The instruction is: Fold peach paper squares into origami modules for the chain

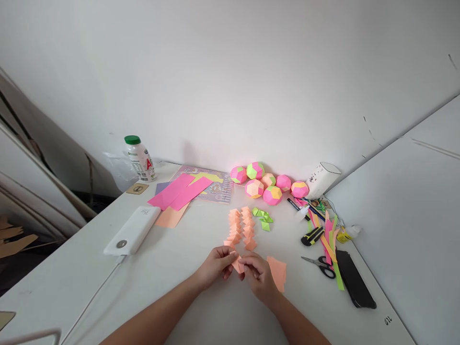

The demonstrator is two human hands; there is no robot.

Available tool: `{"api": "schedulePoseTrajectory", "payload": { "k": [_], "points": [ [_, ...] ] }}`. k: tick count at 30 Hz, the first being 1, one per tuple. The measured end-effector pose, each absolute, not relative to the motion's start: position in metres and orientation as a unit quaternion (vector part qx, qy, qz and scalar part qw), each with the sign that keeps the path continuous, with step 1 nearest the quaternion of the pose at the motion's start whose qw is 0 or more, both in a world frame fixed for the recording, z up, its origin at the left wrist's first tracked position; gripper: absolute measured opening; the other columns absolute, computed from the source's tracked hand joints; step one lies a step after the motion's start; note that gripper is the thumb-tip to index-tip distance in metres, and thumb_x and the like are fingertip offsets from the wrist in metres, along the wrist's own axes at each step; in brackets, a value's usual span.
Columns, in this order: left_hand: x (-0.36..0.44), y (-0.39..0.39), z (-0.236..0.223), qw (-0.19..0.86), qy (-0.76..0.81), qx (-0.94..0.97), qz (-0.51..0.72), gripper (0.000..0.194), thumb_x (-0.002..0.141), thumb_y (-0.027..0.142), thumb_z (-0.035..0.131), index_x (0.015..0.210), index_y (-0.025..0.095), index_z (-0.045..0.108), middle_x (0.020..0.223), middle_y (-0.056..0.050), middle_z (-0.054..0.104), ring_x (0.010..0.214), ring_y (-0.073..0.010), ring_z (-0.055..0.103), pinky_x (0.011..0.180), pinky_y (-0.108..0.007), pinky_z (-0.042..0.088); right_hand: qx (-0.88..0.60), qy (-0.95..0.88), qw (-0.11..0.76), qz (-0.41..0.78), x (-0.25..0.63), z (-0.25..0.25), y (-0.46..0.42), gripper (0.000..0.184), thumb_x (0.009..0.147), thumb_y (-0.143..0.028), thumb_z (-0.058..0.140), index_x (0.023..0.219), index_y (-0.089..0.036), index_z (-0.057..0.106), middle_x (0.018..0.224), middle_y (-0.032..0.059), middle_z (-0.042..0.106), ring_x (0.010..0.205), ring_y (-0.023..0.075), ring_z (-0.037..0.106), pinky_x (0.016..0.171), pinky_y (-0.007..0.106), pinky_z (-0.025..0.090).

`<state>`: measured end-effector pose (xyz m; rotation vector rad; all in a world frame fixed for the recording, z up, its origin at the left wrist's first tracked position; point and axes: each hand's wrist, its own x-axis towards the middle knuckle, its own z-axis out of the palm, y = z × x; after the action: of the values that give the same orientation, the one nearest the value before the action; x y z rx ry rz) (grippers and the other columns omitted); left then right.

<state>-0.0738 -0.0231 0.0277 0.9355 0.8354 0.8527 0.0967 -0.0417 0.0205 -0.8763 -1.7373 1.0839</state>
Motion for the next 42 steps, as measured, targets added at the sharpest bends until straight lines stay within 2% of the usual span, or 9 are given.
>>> {"api": "schedulePoseTrajectory", "payload": {
  "k": [7, 12, 17, 21, 24, 26, 31, 34, 42],
  "points": [
    [-0.074, -0.023, 0.024, 0.750, 0.374, 0.405, 0.365, 0.036, 0.072, 0.047, 0.064, 0.059, 0.016, 0.052, 0.040, 0.007, 0.048, 0.028, -0.0052, 0.037, 0.034, -0.019, 0.024, -0.297, -0.830, 0.429, 0.199, 0.098, 0.021, -0.040, 0.034, 0.079, -0.004, 0.045, 0.105, -0.021, 0.057, 0.100, 0.0101, 0.053, 0.089, 0.0203, 0.055, 0.067, 0.031, 0.051],
    [-0.070, -0.024, 0.022, 0.730, 0.380, 0.429, 0.373, 0.037, 0.072, 0.048, 0.064, 0.060, 0.016, 0.051, 0.043, 0.006, 0.050, 0.033, -0.0059, 0.040, 0.036, -0.019, 0.028, -0.304, -0.843, 0.422, 0.138, 0.098, 0.024, -0.039, 0.026, 0.083, -0.006, 0.047, 0.097, -0.023, 0.062, 0.078, 0.0043, 0.054, 0.070, 0.0163, 0.052, 0.057, 0.027, 0.047],
    [-0.069, -0.024, 0.025, 0.738, 0.357, 0.416, 0.393, 0.037, 0.076, 0.048, 0.061, 0.062, 0.014, 0.054, 0.051, 0.002, 0.056, 0.040, -0.0083, 0.048, 0.043, -0.021, 0.037, -0.311, -0.838, 0.433, 0.118, 0.099, 0.021, -0.038, 0.024, 0.083, -0.008, 0.046, 0.095, -0.020, 0.063, 0.071, 0.0035, 0.051, 0.065, 0.0158, 0.049, 0.054, 0.027, 0.044],
    [-0.069, -0.027, 0.026, 0.742, 0.351, 0.434, 0.372, 0.035, 0.078, 0.045, 0.060, 0.090, 0.013, 0.061, 0.058, 0.000, 0.061, 0.050, -0.0147, 0.057, 0.050, -0.026, 0.044, -0.339, -0.830, 0.413, 0.160, 0.099, 0.019, -0.038, 0.021, 0.085, -0.012, 0.044, 0.087, -0.018, 0.065, 0.072, 0.0050, 0.052, 0.066, 0.0162, 0.050, 0.055, 0.028, 0.044],
    [-0.069, -0.030, 0.021, 0.728, 0.373, 0.455, 0.352, 0.049, 0.081, 0.047, 0.055, 0.116, 0.012, 0.052, 0.060, -0.001, 0.064, 0.057, -0.0179, 0.060, 0.055, -0.029, 0.046, -0.379, -0.809, 0.388, 0.227, 0.099, 0.021, -0.038, 0.025, 0.087, -0.017, 0.043, 0.072, -0.017, 0.063, 0.071, 0.0050, 0.051, 0.062, 0.0150, 0.049, 0.054, 0.027, 0.044],
    [-0.069, -0.032, 0.017, 0.719, 0.380, 0.468, 0.345, 0.054, 0.083, 0.047, 0.051, 0.123, 0.011, 0.048, 0.063, -0.003, 0.066, 0.059, -0.0181, 0.060, 0.059, -0.031, 0.047, -0.400, -0.785, 0.379, 0.282, 0.099, 0.022, -0.037, 0.026, 0.086, -0.019, 0.046, 0.065, -0.017, 0.061, 0.070, 0.0045, 0.052, 0.060, 0.0144, 0.050, 0.053, 0.026, 0.044],
    [-0.069, -0.033, 0.018, 0.714, 0.381, 0.487, 0.327, 0.051, 0.085, 0.042, 0.048, 0.125, 0.010, 0.047, 0.067, -0.004, 0.066, 0.065, -0.0206, 0.062, 0.062, -0.033, 0.048, -0.435, -0.664, 0.378, 0.476, 0.098, 0.024, -0.036, 0.012, 0.082, -0.024, 0.055, 0.073, -0.018, 0.059, 0.063, 0.0003, 0.056, 0.057, 0.0146, 0.056, 0.054, 0.027, 0.046],
    [-0.069, -0.034, 0.022, 0.711, 0.388, 0.493, 0.316, 0.052, 0.083, 0.039, 0.049, 0.125, 0.008, 0.045, 0.064, -0.004, 0.065, 0.063, -0.0199, 0.060, 0.062, -0.033, 0.047, -0.423, -0.587, 0.372, 0.582, 0.098, 0.024, -0.035, 0.013, 0.083, -0.029, 0.056, 0.075, -0.018, 0.057, 0.059, -0.0027, 0.056, 0.054, 0.0141, 0.058, 0.056, 0.028, 0.048],
    [-0.066, -0.038, 0.019, 0.697, 0.380, 0.519, 0.318, 0.053, 0.084, 0.039, 0.045, 0.126, 0.008, 0.039, 0.061, 0.000, 0.058, 0.056, -0.0167, 0.056, 0.058, -0.030, 0.043, -0.404, -0.525, 0.373, 0.650, 0.101, 0.019, -0.033, 0.021, 0.076, -0.037, 0.066, 0.078, -0.017, 0.057, 0.058, -0.0036, 0.058, 0.053, 0.0152, 0.060, 0.056, 0.030, 0.049]
  ]
}}
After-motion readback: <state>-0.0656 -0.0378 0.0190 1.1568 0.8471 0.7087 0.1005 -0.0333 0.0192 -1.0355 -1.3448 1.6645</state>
